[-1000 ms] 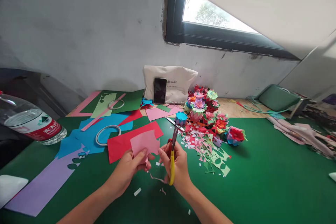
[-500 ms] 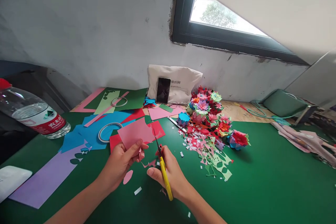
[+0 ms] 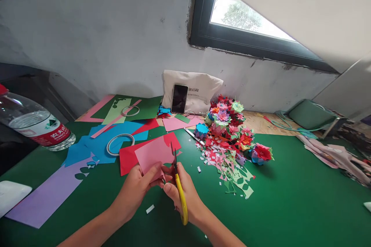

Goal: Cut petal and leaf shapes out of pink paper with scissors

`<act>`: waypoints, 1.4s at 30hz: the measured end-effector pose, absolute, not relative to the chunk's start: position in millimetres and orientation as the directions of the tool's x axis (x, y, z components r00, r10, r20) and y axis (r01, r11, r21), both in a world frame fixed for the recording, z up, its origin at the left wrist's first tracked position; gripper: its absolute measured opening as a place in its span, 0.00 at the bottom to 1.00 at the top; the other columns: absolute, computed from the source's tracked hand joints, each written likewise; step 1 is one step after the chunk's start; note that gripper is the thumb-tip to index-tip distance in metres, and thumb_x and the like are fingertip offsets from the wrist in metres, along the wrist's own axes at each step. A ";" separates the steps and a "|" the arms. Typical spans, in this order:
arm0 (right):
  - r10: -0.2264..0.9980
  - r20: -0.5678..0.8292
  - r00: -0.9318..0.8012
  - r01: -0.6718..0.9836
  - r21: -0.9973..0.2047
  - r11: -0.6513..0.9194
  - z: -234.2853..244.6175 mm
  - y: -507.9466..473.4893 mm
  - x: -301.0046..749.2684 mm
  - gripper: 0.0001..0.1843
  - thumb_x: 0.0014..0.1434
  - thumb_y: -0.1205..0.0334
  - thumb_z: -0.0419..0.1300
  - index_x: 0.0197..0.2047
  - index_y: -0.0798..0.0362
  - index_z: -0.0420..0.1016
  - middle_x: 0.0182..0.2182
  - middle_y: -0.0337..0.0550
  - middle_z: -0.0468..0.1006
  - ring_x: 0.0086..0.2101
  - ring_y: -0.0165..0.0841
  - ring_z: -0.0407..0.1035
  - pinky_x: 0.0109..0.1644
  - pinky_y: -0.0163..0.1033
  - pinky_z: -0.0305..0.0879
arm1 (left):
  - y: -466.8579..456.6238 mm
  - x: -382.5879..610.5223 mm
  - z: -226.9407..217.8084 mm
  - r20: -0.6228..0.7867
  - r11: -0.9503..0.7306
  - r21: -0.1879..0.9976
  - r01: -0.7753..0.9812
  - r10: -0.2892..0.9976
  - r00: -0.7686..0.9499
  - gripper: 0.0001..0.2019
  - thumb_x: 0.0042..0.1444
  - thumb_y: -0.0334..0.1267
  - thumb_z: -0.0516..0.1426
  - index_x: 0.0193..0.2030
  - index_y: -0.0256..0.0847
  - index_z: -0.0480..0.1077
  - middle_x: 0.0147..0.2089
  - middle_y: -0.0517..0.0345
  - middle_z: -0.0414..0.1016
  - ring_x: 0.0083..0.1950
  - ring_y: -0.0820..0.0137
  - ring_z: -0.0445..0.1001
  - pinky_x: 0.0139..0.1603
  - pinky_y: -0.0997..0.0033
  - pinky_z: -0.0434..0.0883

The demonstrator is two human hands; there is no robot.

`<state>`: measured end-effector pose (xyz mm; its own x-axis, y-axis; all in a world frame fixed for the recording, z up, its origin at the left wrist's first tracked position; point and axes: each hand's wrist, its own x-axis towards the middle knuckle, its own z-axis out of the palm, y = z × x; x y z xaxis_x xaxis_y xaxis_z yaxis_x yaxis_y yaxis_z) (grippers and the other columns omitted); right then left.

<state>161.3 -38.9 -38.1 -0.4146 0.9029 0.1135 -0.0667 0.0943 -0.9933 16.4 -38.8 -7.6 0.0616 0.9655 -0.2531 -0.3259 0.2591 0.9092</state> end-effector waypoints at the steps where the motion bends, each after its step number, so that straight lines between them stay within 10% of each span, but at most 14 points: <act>1: 0.901 0.123 -0.415 -0.058 -0.992 0.109 -39.0 -38.6 162.0 0.31 0.56 0.32 0.57 0.50 0.48 0.66 0.42 0.47 0.74 0.43 0.40 0.70 0.45 0.40 0.71 | -38.3 16.2 -8.0 -0.252 0.255 0.911 -0.323 0.966 0.052 0.15 0.53 0.46 0.62 0.38 0.35 0.72 0.35 0.49 0.82 0.37 0.61 0.82 0.32 0.69 0.76; 28: 0.936 0.099 -0.338 -0.014 -0.995 0.101 -50.4 -34.7 162.0 0.32 0.55 0.31 0.57 0.48 0.51 0.72 0.36 0.45 0.77 0.35 0.36 0.69 0.41 0.37 0.70 | -39.0 15.5 -6.2 -0.202 0.188 0.954 -0.232 0.979 -0.038 0.14 0.52 0.46 0.63 0.35 0.35 0.75 0.33 0.49 0.82 0.35 0.60 0.81 0.28 0.69 0.79; 42: 0.961 0.102 -0.258 0.161 -0.976 0.147 -55.7 -32.3 166.2 0.30 0.54 0.30 0.56 0.29 0.52 0.62 0.23 0.35 0.63 0.25 0.28 0.55 0.27 0.32 0.57 | -35.3 9.8 -4.4 -0.167 0.158 0.969 -0.190 0.986 -0.028 0.13 0.52 0.46 0.62 0.30 0.35 0.74 0.35 0.48 0.82 0.25 0.66 0.78 0.26 0.69 0.75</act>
<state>166.2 -32.3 -55.7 -0.2580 0.9607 0.1022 0.1611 0.1471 -0.9759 9.8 -35.3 -4.4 -0.0284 0.9856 -0.1666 -0.1897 0.1583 0.9690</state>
